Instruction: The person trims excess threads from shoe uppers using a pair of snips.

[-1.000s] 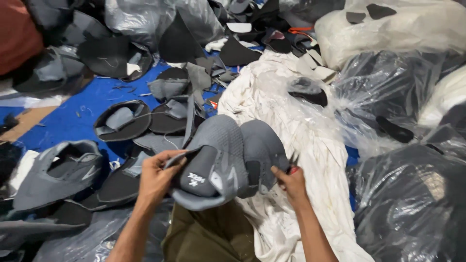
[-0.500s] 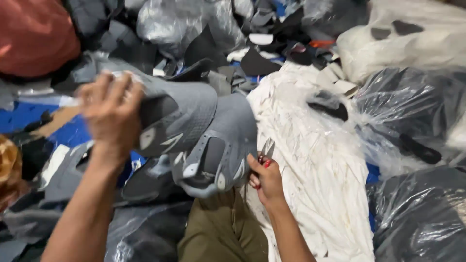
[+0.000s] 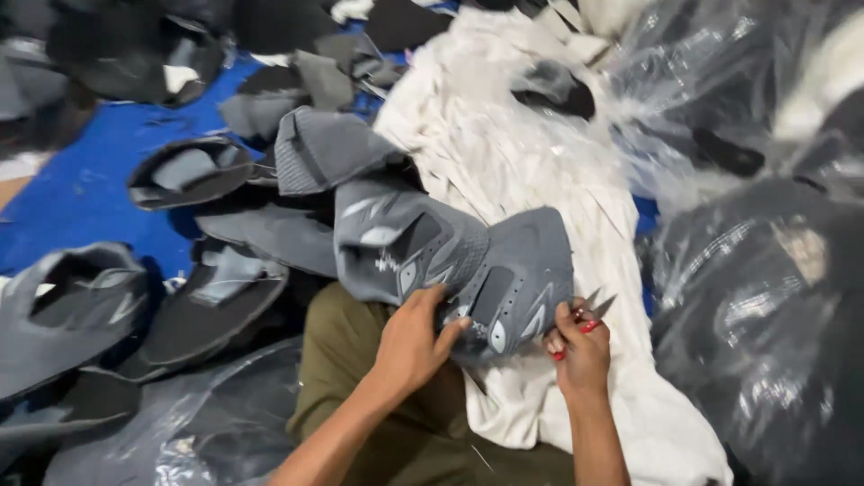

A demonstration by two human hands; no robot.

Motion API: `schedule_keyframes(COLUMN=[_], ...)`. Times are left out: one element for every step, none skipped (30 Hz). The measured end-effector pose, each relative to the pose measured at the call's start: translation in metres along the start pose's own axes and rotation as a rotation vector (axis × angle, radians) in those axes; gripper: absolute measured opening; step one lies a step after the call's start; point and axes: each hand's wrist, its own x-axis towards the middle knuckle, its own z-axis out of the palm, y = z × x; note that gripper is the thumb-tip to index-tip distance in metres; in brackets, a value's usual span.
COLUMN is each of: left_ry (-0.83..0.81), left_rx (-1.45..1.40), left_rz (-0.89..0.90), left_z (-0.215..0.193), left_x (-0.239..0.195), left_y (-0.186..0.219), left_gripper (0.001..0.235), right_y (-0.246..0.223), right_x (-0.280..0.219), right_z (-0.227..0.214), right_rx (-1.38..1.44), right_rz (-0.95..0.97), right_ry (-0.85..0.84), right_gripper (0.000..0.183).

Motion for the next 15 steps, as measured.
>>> schedule_keyframes(left_ry=[-0.137, -0.271, -0.293, -0.347, -0.401, -0.419, -0.400, -0.374, -0.384, -0.350, -0.315, -0.325, -0.349, -0.371, -0.378], left_rx=[-0.017, -0.032, -0.039, -0.026, -0.013, -0.016, -0.067, -0.114, -0.115, -0.190, -0.264, -0.269, -0.265, -0.260, -0.262], left_rz=[-0.034, -0.064, -0.057, -0.029, 0.000, -0.003, 0.058, 0.118, 0.113, 0.167, 0.221, 0.217, 0.243, 0.268, 0.262], left_z=[0.013, 0.026, 0.039, 0.052, 0.065, 0.076, 0.087, 0.096, 0.107, 0.119, 0.130, 0.137, 0.144, 0.150, 0.151], left_x=[0.001, 0.005, 0.006, 0.005, 0.004, 0.007, 0.009, 0.012, 0.015, 0.019, 0.022, 0.024, 0.026, 0.028, 0.032], left_y=[0.000, 0.000, 0.002, 0.004, 0.006, 0.009, 0.011, 0.012, 0.007, 0.002, -0.004, -0.006, -0.008, -0.011, -0.006], left_gripper=[0.044, 0.050, 0.050, 0.045, 0.040, 0.040, 0.039, 0.037, 0.037, 0.039, 0.041, 0.041, 0.037, 0.034, 0.034], right_y=[0.002, 0.004, 0.008, 0.013, 0.019, 0.022, 0.025, 0.027, 0.029, 0.031, 0.032, 0.034, 0.036, 0.038, 0.039], right_x=[-0.002, -0.001, 0.000, 0.000, 0.000, 0.001, 0.000, 0.003, 0.004, 0.007, 0.011, 0.011, 0.012, 0.013, 0.012], right_z=[-0.016, -0.030, -0.043, -0.057, -0.070, -0.076, -0.081, -0.082, -0.083, -0.083, -0.083, -0.084, -0.084, -0.083, -0.085], right_rx=[-0.096, -0.192, -0.189, -0.151, -0.111, -0.109, -0.053, 0.003, 0.004, 0.006, 0.007, 0.007, 0.011, 0.014, 0.014], right_rz=[-0.091, -0.185, -0.188, -0.148, -0.108, -0.103, -0.053, -0.003, 0.002, 0.026, 0.050, 0.053, 0.072, 0.093, 0.098], right_ry=[-0.033, -0.068, -0.045, -0.021, 0.004, 0.021, 0.033, 0.037, 0.046, 0.028, 0.010, 0.020, 0.024, 0.025, 0.032], right_gripper=[0.012, 0.011, 0.011, 0.011, 0.011, 0.011, 0.011, 0.010, 0.010, 0.011, 0.013, 0.013, 0.012, 0.013, 0.013])
